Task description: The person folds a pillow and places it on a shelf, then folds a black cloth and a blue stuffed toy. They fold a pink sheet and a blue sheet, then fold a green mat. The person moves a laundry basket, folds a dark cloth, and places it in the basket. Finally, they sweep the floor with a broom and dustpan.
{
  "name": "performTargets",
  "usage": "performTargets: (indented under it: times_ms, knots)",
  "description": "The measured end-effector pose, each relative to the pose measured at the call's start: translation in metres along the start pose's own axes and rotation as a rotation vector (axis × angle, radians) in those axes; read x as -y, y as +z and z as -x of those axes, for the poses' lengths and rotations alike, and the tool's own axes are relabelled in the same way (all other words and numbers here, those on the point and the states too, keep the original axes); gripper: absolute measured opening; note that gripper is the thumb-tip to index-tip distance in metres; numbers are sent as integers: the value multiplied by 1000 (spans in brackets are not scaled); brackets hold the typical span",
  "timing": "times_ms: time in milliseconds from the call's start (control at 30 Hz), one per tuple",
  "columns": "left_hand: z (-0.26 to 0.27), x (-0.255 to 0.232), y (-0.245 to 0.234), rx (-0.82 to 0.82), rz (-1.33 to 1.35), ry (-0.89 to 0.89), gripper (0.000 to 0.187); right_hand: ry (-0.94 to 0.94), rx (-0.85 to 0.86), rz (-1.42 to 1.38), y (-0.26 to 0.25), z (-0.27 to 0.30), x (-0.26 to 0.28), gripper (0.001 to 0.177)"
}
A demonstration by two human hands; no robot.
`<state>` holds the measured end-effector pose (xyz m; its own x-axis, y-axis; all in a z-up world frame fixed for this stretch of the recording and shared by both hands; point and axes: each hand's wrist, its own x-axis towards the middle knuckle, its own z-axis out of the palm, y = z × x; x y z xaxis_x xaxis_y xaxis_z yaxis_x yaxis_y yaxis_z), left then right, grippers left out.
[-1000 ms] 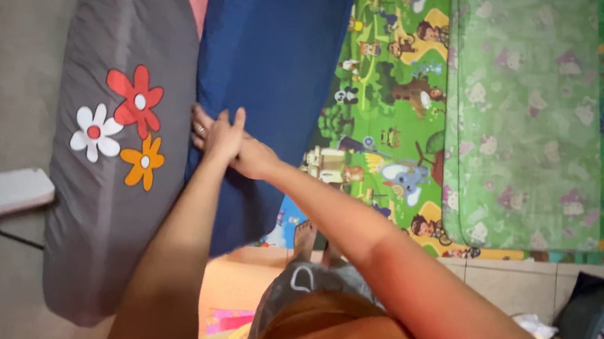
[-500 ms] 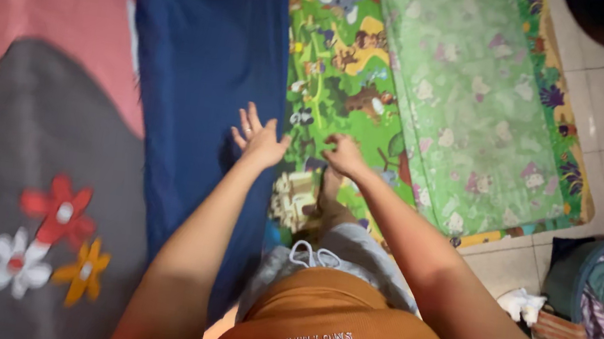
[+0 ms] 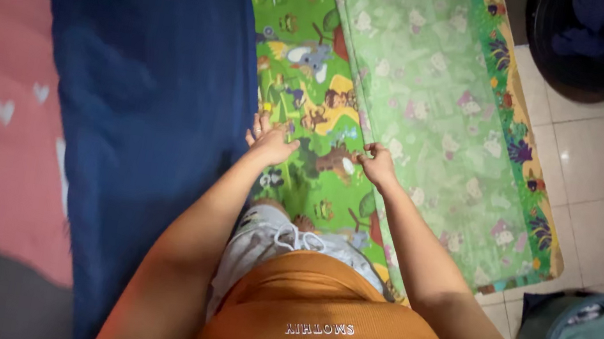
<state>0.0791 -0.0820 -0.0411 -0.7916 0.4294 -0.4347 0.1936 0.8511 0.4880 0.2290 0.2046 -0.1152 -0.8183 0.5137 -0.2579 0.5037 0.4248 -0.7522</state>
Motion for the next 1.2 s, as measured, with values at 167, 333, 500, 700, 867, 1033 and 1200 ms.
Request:
performTargets:
  times_ms: [167,333,500,700,867,1033,1200]
  knots:
    - [-112,-7,-51,-24,-51,13,67,-16,-7,-18,-2,-120,26,43]
    - [-244,-1,-121,-12,-49,44,64,26,-66,4,-4,-243,66,43]
    - [-370,3,-190,63,-102,79,62,142,-127,-17,-38,-332,107,42]
    - [-514,-32,-248,140,-158,171,59,351,-187,-210,-61,-425,137,44]
    - [-640,-93,-289,186,-196,289,54,445,-265,-273,-71,-510,142,47]
    - [-743,-143,-336,256,-219,364,50,566,-340,-246,-72,-599,155,47]
    - [-838,-166,-372,317,-208,452,46,565,-393,-189,-54,-682,179,48]
